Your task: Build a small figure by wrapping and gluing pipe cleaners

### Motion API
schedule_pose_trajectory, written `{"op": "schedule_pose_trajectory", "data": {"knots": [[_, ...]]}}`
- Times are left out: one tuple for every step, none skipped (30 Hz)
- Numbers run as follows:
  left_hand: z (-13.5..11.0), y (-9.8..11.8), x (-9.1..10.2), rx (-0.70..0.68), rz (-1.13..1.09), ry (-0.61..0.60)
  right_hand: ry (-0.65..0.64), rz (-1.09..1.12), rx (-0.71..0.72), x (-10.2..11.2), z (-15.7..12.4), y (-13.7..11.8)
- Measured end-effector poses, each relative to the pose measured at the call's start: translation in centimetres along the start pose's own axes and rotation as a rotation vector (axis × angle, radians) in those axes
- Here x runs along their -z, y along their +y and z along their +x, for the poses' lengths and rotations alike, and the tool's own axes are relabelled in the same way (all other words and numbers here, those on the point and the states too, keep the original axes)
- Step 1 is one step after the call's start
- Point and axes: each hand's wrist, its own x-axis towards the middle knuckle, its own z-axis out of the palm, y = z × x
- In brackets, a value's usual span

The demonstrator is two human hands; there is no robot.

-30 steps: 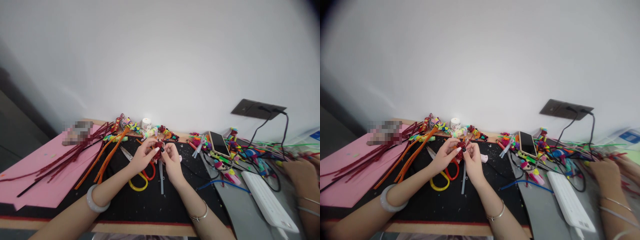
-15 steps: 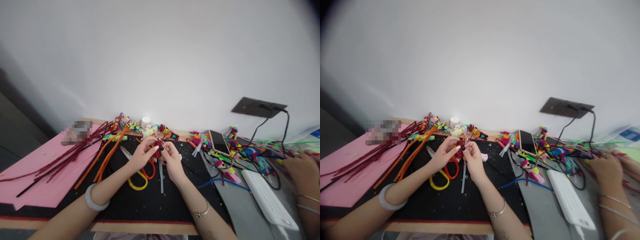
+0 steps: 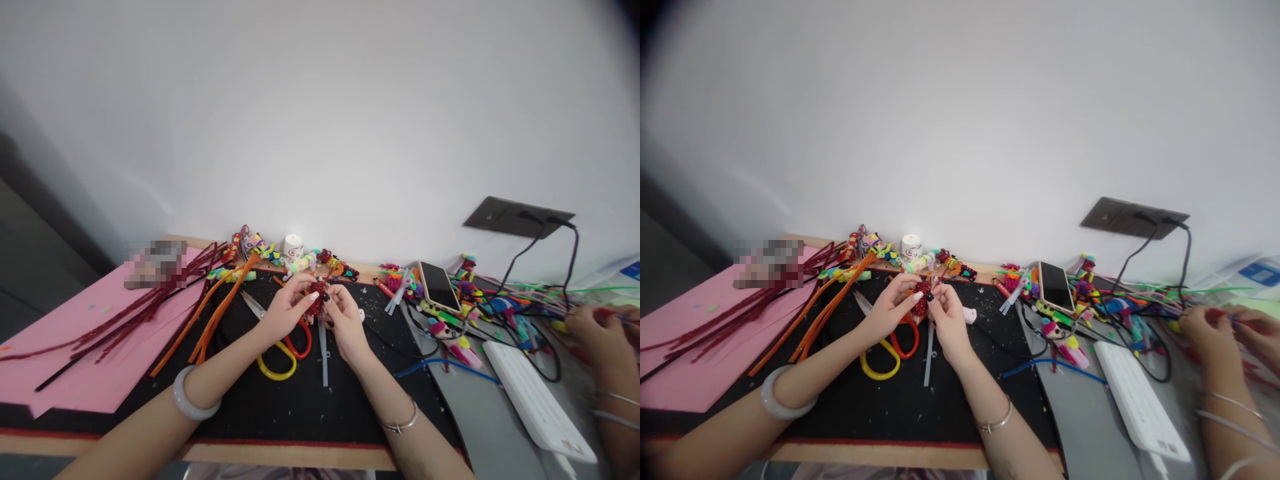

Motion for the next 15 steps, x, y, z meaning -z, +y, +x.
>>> {"op": "schedule_pose_trajectory", "data": {"knots": [[0.0,0.01,0.0,0.002,-0.001,0.001,0.001,0.0,-0.003,0.01,0.01,0.02],[0.0,0.01,0.0,0.004,-0.003,0.003,0.002,0.0,-0.005,0.02,0.02,0.04],[0.01,0.01,0.0,0.006,-0.006,0.006,0.003,0.0,-0.007,0.03,0.03,0.05],[0.01,0.0,0.0,0.008,-0.008,0.008,0.002,0.001,-0.008,0.04,0.03,0.06],[0.01,-0.02,0.01,0.008,-0.009,0.01,0.001,0.003,-0.009,0.04,0.04,0.07],[0.01,-0.05,0.01,0.009,-0.007,0.012,0.001,0.006,-0.009,0.03,0.04,0.06],[0.01,-0.08,0.02,0.009,-0.004,0.014,0.003,0.009,-0.009,0.01,0.04,0.05],[0.0,-0.11,0.02,0.008,-0.004,0.015,0.007,0.012,-0.009,-0.01,0.04,0.02],[0.0,-0.14,0.01,0.007,-0.005,0.014,0.011,0.015,-0.009,-0.04,0.03,-0.01],[0.0,-0.17,0.0,0.003,-0.009,0.012,0.014,0.019,-0.009,-0.08,0.02,-0.03],[0.0,-0.18,-0.01,0.0,-0.015,0.009,0.018,0.023,-0.01,-0.12,0.01,-0.05],[-0.01,-0.19,-0.03,-0.002,-0.022,0.005,0.021,0.026,-0.011,-0.15,0.0,-0.07],[-0.01,-0.19,-0.04,-0.004,-0.027,0.002,0.022,0.03,-0.013,-0.18,-0.01,-0.07],[-0.02,-0.19,-0.05,-0.005,-0.028,0.0,0.023,0.034,-0.015,-0.21,-0.02,-0.05],[-0.02,-0.19,-0.06,-0.004,-0.027,-0.001,0.023,0.04,-0.017,-0.23,-0.04,-0.03]]}}
